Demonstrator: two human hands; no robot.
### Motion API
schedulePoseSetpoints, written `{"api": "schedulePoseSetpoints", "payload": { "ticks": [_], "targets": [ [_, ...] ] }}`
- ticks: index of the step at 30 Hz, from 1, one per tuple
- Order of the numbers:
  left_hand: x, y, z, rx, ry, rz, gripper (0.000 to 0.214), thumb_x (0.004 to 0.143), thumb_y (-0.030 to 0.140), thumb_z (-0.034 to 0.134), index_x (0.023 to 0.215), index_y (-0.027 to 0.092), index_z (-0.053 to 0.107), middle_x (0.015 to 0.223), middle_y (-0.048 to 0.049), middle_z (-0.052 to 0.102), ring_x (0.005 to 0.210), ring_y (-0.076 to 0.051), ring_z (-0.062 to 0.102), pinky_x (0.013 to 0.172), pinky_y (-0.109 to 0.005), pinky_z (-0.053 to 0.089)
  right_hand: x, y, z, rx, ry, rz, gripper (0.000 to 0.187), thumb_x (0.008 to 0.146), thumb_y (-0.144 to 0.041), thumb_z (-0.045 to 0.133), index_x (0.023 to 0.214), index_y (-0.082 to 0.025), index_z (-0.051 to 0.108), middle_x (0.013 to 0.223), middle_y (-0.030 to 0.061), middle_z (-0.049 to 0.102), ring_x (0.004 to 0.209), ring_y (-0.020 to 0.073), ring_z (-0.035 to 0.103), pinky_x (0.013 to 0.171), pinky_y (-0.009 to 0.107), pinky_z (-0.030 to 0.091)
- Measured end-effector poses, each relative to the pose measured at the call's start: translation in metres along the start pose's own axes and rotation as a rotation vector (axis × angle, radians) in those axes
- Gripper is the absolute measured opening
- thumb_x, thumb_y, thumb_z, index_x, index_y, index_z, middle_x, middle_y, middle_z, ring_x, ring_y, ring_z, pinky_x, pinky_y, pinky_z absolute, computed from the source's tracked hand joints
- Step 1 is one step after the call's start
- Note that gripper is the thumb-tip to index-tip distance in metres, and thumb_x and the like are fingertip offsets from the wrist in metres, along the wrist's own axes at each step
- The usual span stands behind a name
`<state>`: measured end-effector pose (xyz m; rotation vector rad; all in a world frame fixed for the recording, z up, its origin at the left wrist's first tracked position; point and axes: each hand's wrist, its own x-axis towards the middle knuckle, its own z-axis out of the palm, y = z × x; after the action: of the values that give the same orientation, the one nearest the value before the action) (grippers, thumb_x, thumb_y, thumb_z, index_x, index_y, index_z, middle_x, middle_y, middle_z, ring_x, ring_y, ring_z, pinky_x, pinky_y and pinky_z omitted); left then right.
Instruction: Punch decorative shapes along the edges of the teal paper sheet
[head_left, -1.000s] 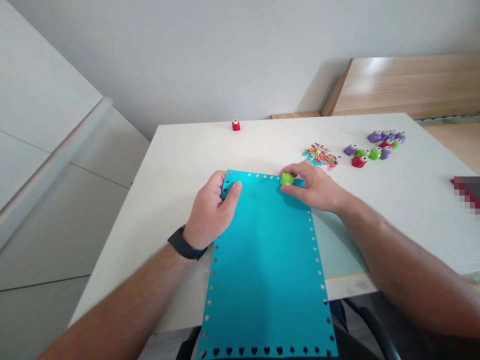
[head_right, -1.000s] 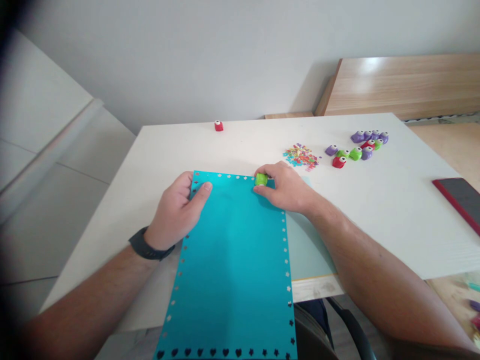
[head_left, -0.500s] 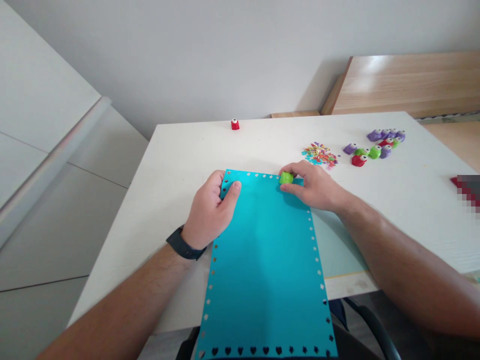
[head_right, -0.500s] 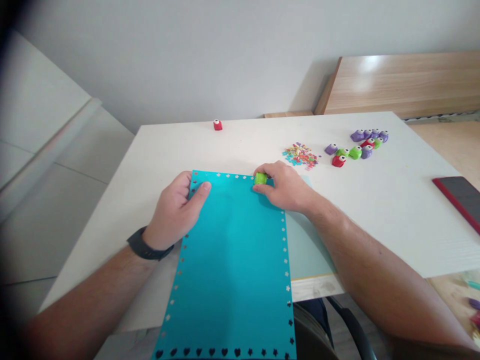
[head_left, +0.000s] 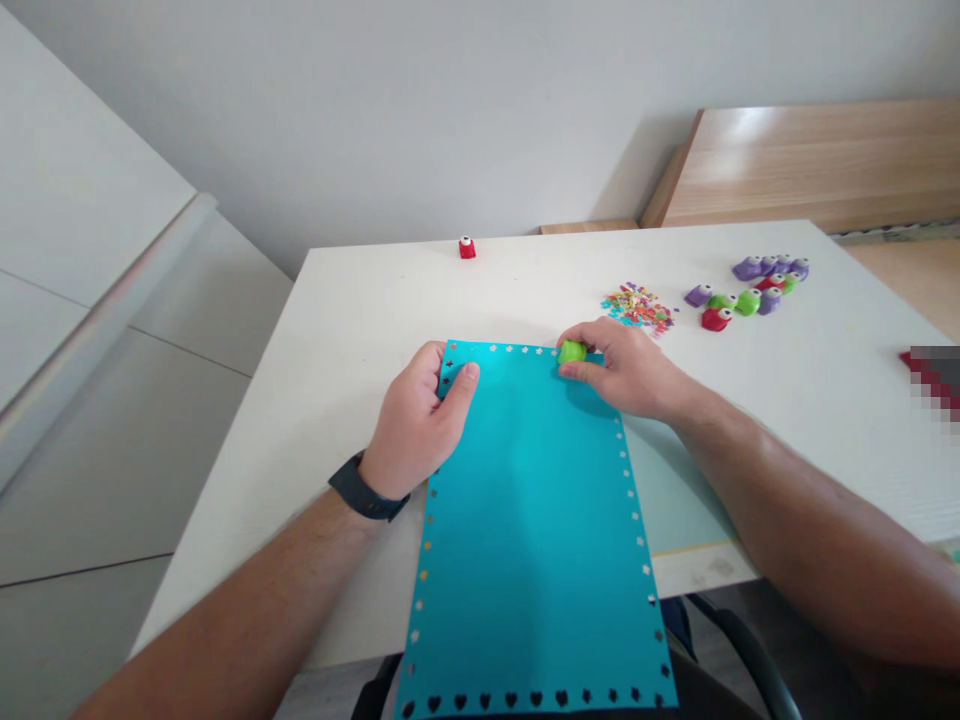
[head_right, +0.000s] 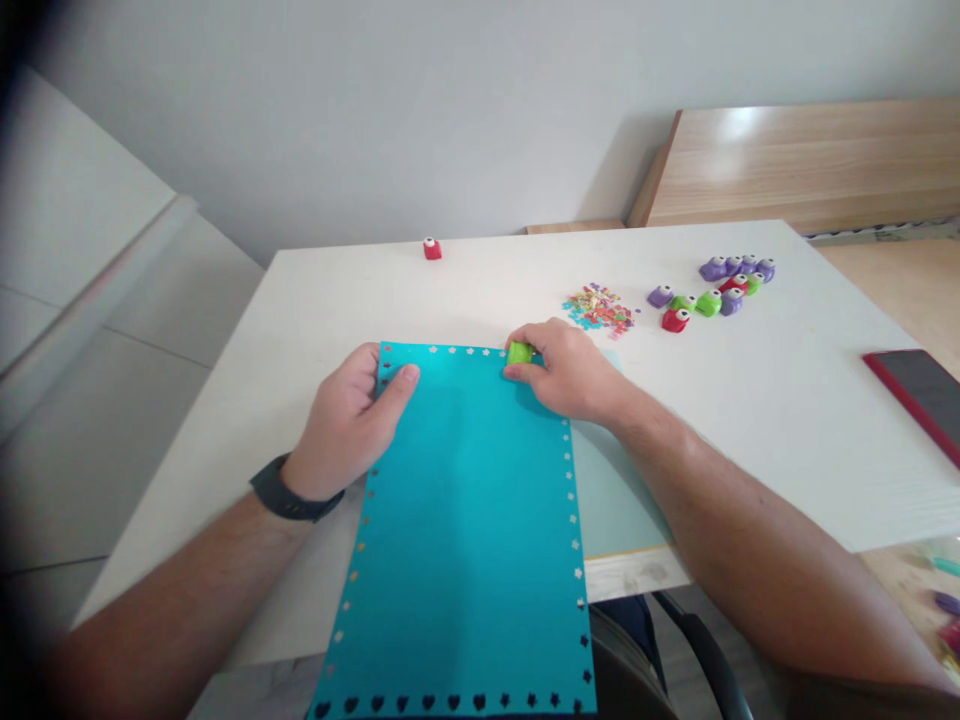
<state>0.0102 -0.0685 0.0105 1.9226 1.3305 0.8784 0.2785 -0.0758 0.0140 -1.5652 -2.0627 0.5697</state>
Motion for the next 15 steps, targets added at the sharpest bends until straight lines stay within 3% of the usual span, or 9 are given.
{"api": "schedulePoseSetpoints", "payload": {
  "ticks": [15],
  "targets": [
    [0.0008,-0.0031,-0.0001,-0.013,-0.002,-0.026,0.019,0.096,0.040,0.055,0.096,0.021,0.059,0.076,0.0009,0.063,0.064,-0.016,0.053,0.060,-0.029,0.038,-0.0019,-0.0010,-0.0010,0.042,0.044,-0.064,0.027,0.086,-0.030,0.067,0.110,-0.017,0.070,0.103,0.0059,0.072,0.097,0.0233,0.060,0.091,0.036,0.042]
  ]
}}
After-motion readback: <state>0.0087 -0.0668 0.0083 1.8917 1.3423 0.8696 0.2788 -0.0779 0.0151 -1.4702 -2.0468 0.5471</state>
